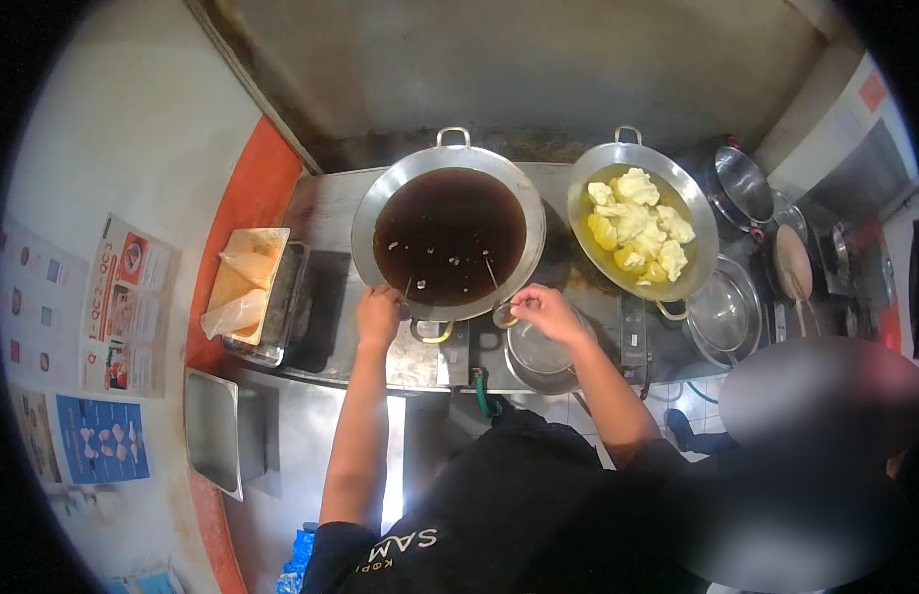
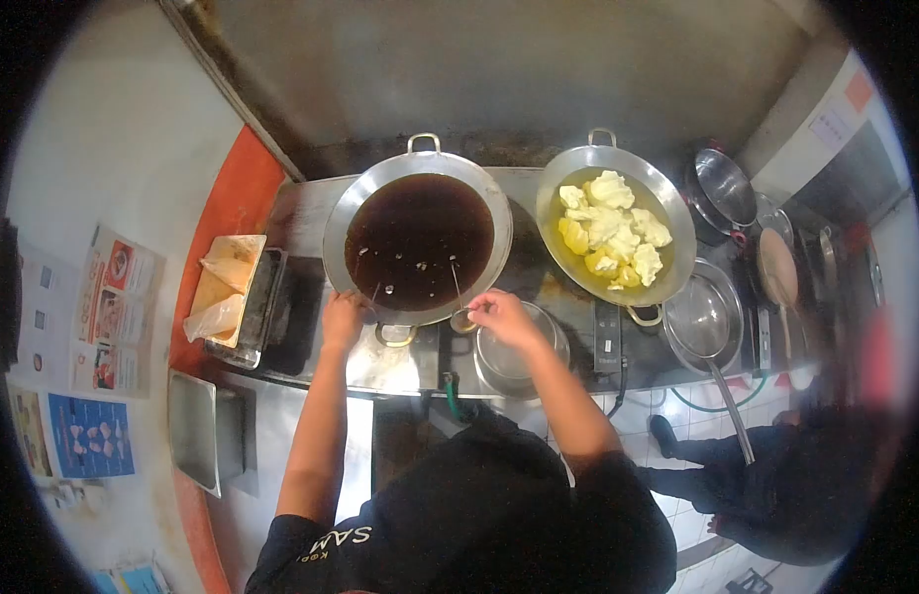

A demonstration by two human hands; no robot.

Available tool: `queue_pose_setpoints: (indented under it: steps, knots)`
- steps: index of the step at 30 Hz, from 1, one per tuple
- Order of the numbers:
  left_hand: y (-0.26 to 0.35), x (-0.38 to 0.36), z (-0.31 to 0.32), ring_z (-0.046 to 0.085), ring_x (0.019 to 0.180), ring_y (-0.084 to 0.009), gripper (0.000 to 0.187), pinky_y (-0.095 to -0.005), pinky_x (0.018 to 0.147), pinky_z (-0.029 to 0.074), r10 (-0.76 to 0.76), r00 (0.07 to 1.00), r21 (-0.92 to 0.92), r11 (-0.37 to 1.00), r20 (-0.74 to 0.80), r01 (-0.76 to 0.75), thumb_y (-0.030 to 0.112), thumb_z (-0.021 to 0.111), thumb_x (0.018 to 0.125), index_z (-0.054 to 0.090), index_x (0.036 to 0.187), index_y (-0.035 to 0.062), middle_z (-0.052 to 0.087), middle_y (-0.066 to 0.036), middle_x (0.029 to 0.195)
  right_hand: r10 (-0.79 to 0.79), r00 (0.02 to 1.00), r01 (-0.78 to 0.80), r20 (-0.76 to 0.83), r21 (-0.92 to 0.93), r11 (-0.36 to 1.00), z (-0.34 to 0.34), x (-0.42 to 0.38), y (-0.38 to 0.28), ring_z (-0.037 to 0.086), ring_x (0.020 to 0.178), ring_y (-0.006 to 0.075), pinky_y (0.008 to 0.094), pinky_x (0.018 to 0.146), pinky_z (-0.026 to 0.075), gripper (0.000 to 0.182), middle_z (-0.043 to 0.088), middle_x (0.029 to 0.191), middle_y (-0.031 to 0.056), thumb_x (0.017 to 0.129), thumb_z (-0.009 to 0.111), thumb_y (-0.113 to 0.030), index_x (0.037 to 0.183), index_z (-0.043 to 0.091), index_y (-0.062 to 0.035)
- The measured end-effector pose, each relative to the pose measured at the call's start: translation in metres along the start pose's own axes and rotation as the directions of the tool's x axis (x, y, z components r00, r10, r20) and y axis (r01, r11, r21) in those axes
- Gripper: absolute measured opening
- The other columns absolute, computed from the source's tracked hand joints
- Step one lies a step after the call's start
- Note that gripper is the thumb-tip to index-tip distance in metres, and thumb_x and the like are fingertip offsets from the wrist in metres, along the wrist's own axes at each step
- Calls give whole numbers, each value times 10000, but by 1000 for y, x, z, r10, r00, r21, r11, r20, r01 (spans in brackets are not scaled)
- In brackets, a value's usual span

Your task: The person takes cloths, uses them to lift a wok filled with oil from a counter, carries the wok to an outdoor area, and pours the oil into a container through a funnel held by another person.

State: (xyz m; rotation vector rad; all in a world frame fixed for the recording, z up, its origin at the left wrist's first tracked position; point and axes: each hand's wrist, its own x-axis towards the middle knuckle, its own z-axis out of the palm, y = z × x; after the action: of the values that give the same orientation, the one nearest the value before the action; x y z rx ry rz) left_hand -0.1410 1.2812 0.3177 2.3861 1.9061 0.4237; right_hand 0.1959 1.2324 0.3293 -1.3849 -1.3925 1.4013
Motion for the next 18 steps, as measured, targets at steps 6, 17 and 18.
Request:
queue_pose_setpoints:
  steps: [6,17,18]
  knots:
    - [-3,-2,-3,565,923,-289,100,-416,792,475,59,996,1,998,68,-59,74,650,737,660,834,94,646,-63,908,-13,998,11,-57,-35,999,-17,-17,32,553,732,97,262,662,453,173,599,843,9,787,735,-137,923,681,-46]
    - [22,-30,-41,534,881,-330,156,-420,791,430,59,998,-114,992,-14,-61,-41,612,752,598,889,32,611,-108,909,1,997,3,-76,49,999,-19,-33,29,562,779,112,262,715,458,164,602,877,24,801,717,-130,928,676,-34]
    - [30,-33,-48,534,881,-330,156,-420,791,430,60,998,-114,992,-12,-61,-41,612,752,598,889,32,611,-108,909,3,997,1,-76,50,999,-19,-32,32,562,779,112,262,715,458,164,602,877,24,801,717,-130,928,676,-34]
